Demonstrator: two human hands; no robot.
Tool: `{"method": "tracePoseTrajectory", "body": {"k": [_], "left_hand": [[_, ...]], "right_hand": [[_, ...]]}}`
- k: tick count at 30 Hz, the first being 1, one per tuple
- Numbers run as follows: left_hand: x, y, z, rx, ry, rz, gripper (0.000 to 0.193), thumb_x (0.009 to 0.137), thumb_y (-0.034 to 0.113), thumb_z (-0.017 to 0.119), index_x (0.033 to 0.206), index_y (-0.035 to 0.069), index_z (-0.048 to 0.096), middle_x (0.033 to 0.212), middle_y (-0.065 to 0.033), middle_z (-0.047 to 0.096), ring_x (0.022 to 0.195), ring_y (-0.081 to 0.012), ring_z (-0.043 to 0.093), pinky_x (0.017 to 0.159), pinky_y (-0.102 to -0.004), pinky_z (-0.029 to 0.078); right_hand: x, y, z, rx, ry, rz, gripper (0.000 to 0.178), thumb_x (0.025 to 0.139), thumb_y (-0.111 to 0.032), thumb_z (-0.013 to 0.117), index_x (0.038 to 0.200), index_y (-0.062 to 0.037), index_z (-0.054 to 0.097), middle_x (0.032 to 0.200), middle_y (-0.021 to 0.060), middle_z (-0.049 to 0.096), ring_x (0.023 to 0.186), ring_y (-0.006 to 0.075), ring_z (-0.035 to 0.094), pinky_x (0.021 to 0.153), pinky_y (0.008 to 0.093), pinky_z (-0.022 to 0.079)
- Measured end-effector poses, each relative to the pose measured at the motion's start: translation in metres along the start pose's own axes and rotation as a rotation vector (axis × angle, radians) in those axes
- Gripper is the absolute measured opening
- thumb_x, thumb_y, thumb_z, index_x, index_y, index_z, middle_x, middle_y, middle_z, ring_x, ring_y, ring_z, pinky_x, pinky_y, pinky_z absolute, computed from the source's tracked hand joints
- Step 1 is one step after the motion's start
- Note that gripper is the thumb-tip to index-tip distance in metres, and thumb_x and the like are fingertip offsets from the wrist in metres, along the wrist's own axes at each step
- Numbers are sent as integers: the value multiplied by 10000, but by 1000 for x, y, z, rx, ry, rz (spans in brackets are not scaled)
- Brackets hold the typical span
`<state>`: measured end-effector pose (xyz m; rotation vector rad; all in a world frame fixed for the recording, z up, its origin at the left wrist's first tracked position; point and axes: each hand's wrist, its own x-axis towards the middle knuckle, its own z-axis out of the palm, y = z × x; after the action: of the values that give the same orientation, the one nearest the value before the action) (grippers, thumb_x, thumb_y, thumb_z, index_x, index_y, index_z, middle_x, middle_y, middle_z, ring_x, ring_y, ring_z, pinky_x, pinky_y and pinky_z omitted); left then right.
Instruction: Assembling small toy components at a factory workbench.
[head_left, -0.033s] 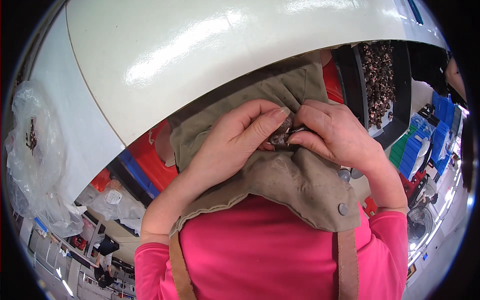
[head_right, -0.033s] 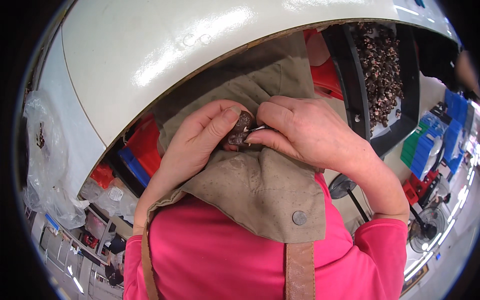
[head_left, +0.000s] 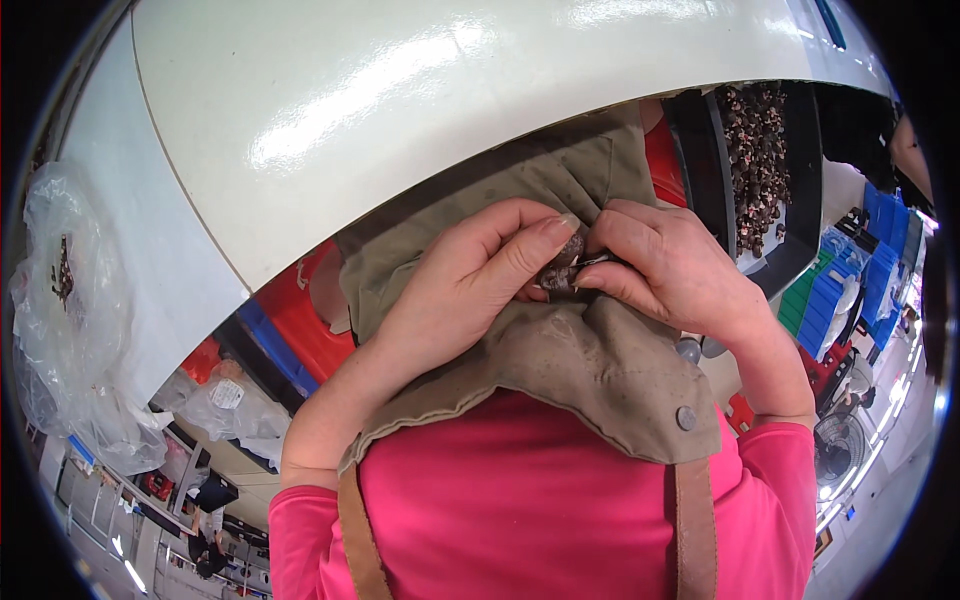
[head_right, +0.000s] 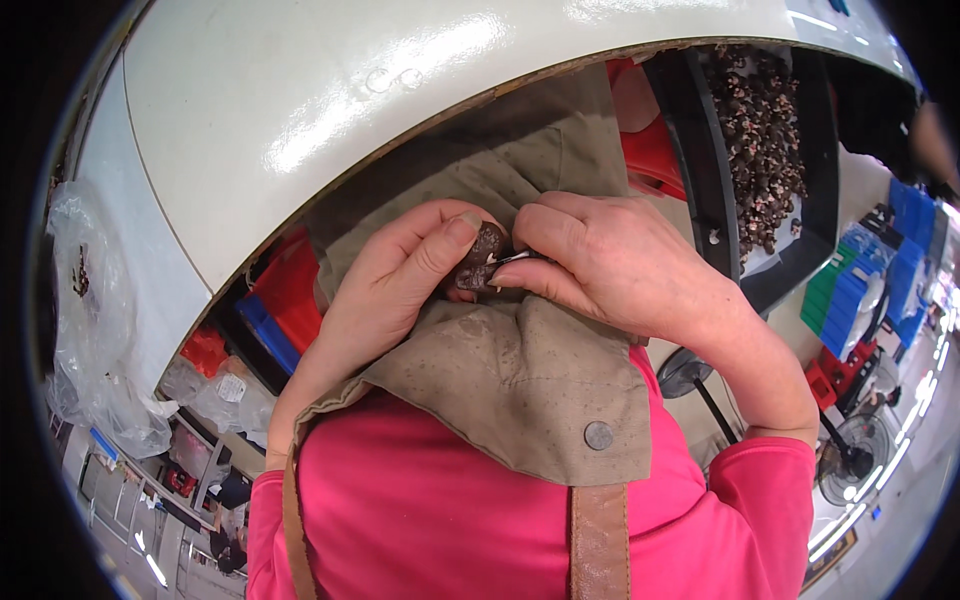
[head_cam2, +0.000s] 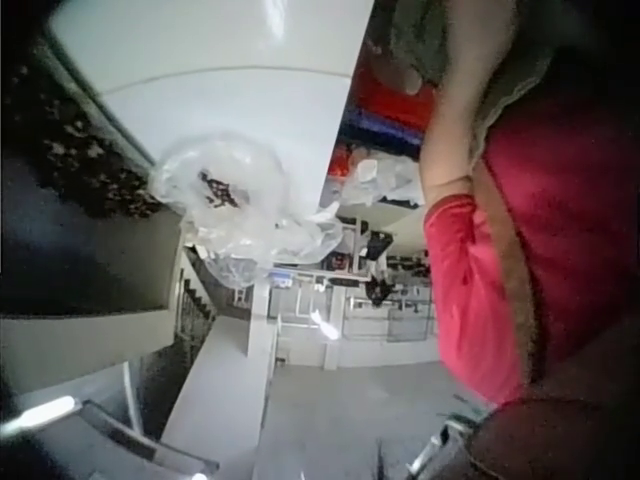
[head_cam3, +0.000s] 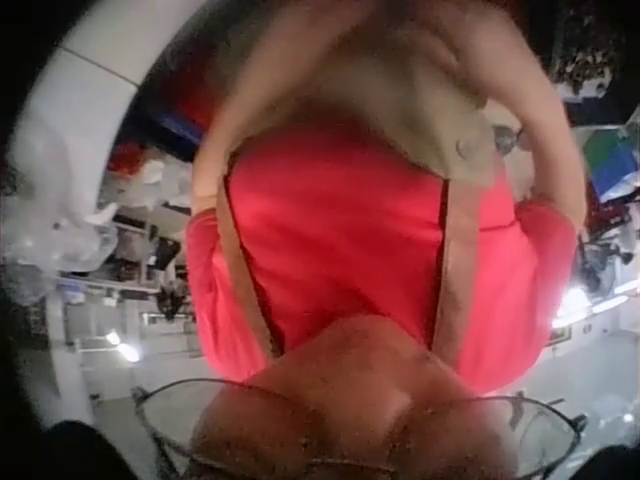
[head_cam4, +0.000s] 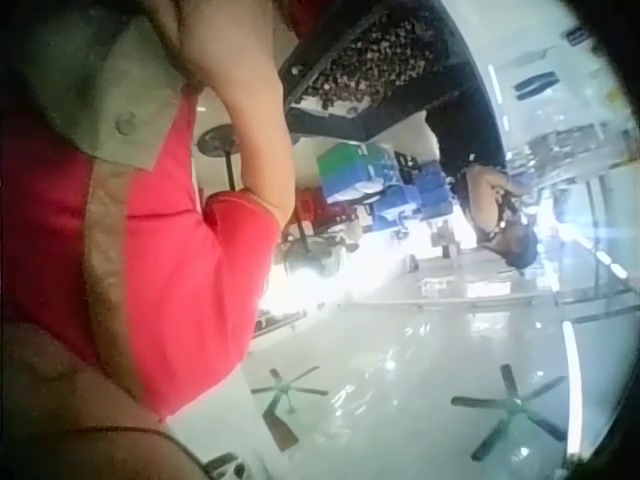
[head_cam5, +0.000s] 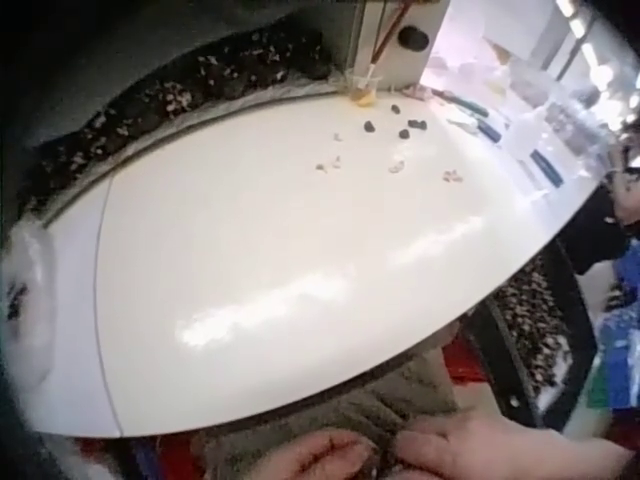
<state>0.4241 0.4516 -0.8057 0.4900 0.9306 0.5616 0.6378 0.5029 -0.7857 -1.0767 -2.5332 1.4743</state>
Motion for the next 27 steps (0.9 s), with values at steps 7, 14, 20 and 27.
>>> {"method": "tracePoseTrajectory", "body": {"k": [7, 14, 20, 27], "left_hand": [[-6, 1, 1, 14, -2, -8, 356, 1009, 352, 510, 1137, 32, 603, 974, -4, 614, 874, -60, 565, 748, -216, 491], [-9, -8, 1, 27, -18, -3, 364, 1006, 350, 518, 1138, 22, 604, 967, -13, 619, 863, -66, 577, 750, -225, 502], [-11, -13, -1, 33, -24, 0, 371, 1005, 346, 519, 1142, 12, 604, 967, -21, 623, 864, -72, 584, 750, -232, 509], [-13, -16, -6, 26, -26, -4, 376, 1003, 352, 522, 1145, 14, 604, 968, -24, 624, 866, -72, 587, 754, -231, 510]], "right_hand": [[-1, -7, -2, -27, -40, 16, 284, 862, -284, 663, 853, -22, 552, 791, 141, 532, 727, 364, 554, 619, 427, 449], [-1, -7, 0, -61, -118, 27, 326, 896, -349, 618, 818, -41, 546, 764, 133, 561, 730, 371, 581, 603, 440, 461], [-1, -5, 5, -66, -119, -1, 340, 906, -382, 604, 811, -60, 552, 756, 123, 578, 727, 368, 596, 579, 443, 466], [1, -8, 10, -80, -89, 5, 338, 901, -382, 608, 808, -63, 550, 768, 117, 581, 727, 366, 598, 572, 440, 465]]}}
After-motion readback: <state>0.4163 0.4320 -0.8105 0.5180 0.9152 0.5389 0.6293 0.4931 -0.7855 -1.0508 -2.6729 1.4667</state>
